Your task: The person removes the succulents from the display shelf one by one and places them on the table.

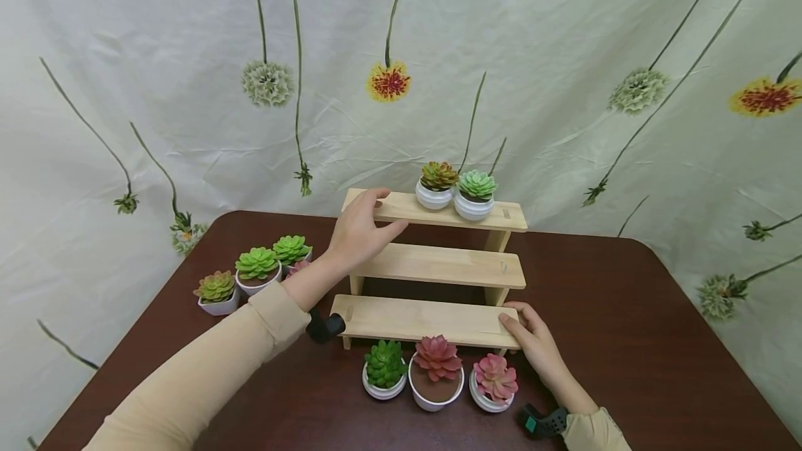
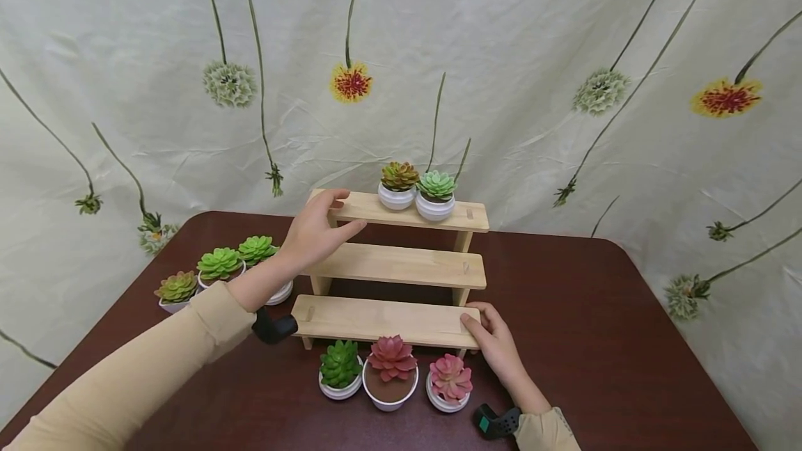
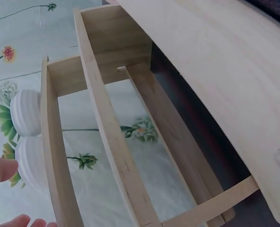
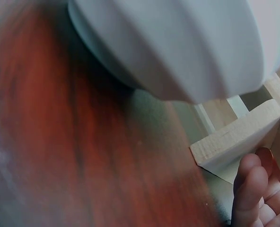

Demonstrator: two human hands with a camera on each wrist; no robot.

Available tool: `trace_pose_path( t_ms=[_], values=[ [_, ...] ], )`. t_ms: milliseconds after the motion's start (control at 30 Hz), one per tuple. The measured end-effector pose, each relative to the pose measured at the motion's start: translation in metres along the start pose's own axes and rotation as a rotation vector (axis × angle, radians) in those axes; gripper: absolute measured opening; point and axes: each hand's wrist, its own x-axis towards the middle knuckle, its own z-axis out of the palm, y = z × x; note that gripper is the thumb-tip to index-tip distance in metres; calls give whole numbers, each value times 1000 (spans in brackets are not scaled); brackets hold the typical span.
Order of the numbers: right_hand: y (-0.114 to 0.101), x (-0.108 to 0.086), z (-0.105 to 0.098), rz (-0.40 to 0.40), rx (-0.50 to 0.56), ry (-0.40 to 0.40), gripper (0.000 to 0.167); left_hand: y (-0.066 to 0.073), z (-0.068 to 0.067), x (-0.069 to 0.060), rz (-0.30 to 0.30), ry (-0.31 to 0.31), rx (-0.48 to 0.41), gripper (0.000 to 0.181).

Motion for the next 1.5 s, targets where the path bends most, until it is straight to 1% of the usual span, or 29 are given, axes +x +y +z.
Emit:
trace_pose_path(
  t_ms=[200,400,500,667,767,900,1033,1300,1500],
  values=[
    [-1,0,1,1,2,-1,28,0,3,11,-72,-62,-59,61],
    [-3,0,1,9,-5,-5,27,1,7,21,-152,-85,-132,65],
    [-3,0,1,11,-7,-4,28,0,7,25,-187,-106,-177,68],
    [-2,-1,1,13,-12,-1,28,-1,9,33,-190,-137,-271,70],
    [-2,-1,1,16,-15,0,28,-1,10,36,-186,-151,-287,72],
    [-1,0,0,16,-14,4,28,-1,14,41,-192,-164,-264,73],
    [-1,0,0,13,-14,7,28,-1,18,46,-185,-160,-241,73],
    [0,-1,0,13,-14,4,29,4,24,53,-187,-128,-258,70],
    [-2,-1,0,10,-8,5,27,4,25,58,-213,-125,-253,73]
  ],
)
